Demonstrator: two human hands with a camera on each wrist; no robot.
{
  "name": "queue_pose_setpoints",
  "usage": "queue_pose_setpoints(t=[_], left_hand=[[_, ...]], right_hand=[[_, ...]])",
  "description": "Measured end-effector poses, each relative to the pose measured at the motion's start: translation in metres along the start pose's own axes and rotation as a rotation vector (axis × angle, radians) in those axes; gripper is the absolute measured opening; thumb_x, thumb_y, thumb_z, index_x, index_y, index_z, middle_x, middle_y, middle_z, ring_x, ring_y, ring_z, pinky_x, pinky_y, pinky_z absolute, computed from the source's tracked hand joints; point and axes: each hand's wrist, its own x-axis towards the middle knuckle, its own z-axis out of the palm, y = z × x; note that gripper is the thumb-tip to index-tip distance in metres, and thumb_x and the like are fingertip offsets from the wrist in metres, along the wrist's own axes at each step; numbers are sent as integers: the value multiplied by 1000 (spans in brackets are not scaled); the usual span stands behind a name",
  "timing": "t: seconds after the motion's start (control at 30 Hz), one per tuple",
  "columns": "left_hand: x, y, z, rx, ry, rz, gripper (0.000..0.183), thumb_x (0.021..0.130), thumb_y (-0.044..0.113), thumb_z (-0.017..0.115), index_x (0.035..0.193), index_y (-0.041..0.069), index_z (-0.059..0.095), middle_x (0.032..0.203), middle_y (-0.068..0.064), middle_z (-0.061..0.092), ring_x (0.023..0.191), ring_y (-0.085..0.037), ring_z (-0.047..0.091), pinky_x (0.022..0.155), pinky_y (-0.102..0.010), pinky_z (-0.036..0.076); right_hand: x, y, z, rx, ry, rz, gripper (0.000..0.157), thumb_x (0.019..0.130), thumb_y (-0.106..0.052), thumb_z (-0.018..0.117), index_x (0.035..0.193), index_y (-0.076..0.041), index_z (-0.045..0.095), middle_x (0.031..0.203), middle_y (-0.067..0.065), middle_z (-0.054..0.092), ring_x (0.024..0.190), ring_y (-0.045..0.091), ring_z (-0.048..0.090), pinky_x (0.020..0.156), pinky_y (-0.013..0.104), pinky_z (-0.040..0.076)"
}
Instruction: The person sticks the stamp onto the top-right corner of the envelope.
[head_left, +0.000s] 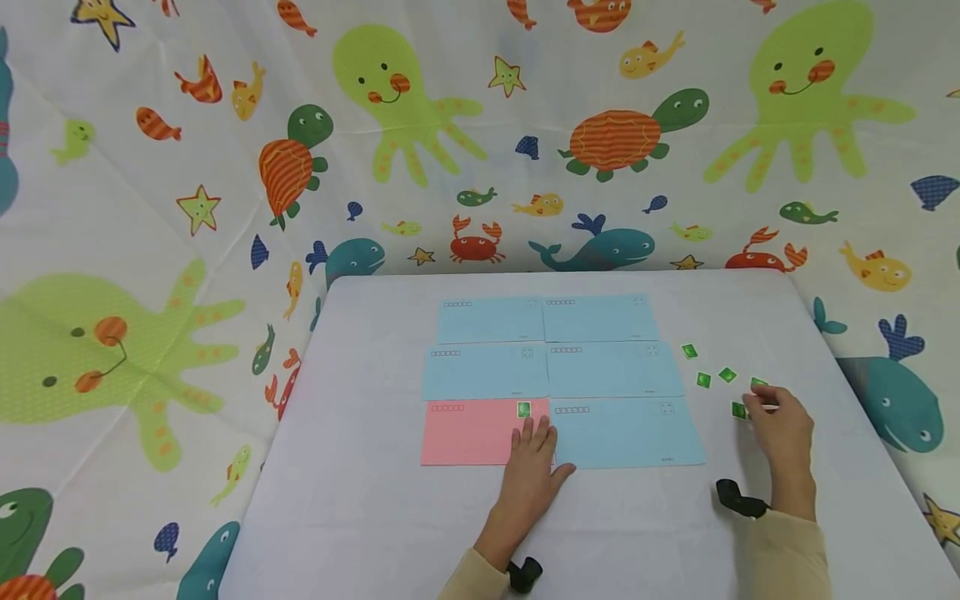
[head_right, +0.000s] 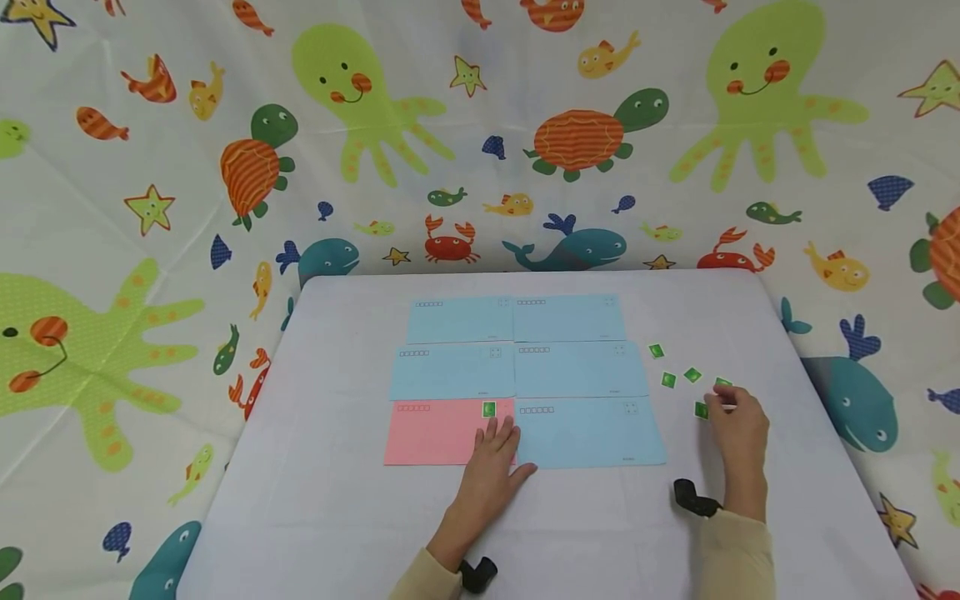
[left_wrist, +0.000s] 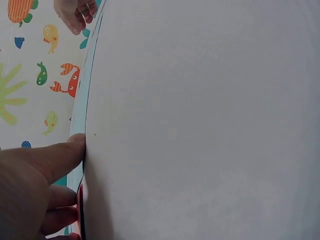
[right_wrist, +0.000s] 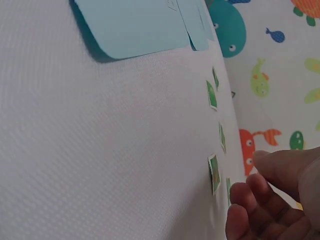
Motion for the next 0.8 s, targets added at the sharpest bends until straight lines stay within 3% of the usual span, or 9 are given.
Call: queue_pose_setpoints(t=[0.37, 0.5, 0.6, 0.8], left_hand=[[0, 0, -1, -8, 2, -1, 62, 93, 42, 68, 140, 3, 57, 152, -14, 50, 145, -36, 42, 117, -52, 38], [0, 1, -1, -6, 0, -6, 63, 93, 43, 67, 141, 3, 57, 153, -13, 50, 146, -36, 41, 117, -51, 37], [0, 1, -1, -4, 1, -6, 63, 93, 43, 67, 141, 3, 56, 153, -13, 50, 146, -36, 41, 117, -51, 37], [-1, 1, 0, 7, 17, 5, 63, 93, 43, 67, 140, 3, 57, 152, -14, 50, 145, -36, 42, 117, -52, 38]], right_hand=[[5, 5, 2, -29, -58, 10, 47, 101, -19, 53, 140, 7, 49, 131, 30, 52, 113, 42, 57, 64, 20, 42], [7, 5, 3, -49, -92, 1, 50, 100, -19, 57, 142, 7, 47, 137, 32, 48, 119, 46, 53, 79, 41, 54], [8, 6, 2, -70, -124, -22, 52, 99, -19, 60, 142, 7, 46, 141, 34, 44, 125, 51, 47, 98, 59, 49], [9, 11, 1, -115, -173, -74, 51, 96, -17, 65, 137, 9, 49, 139, 37, 41, 124, 53, 43, 102, 65, 43]])
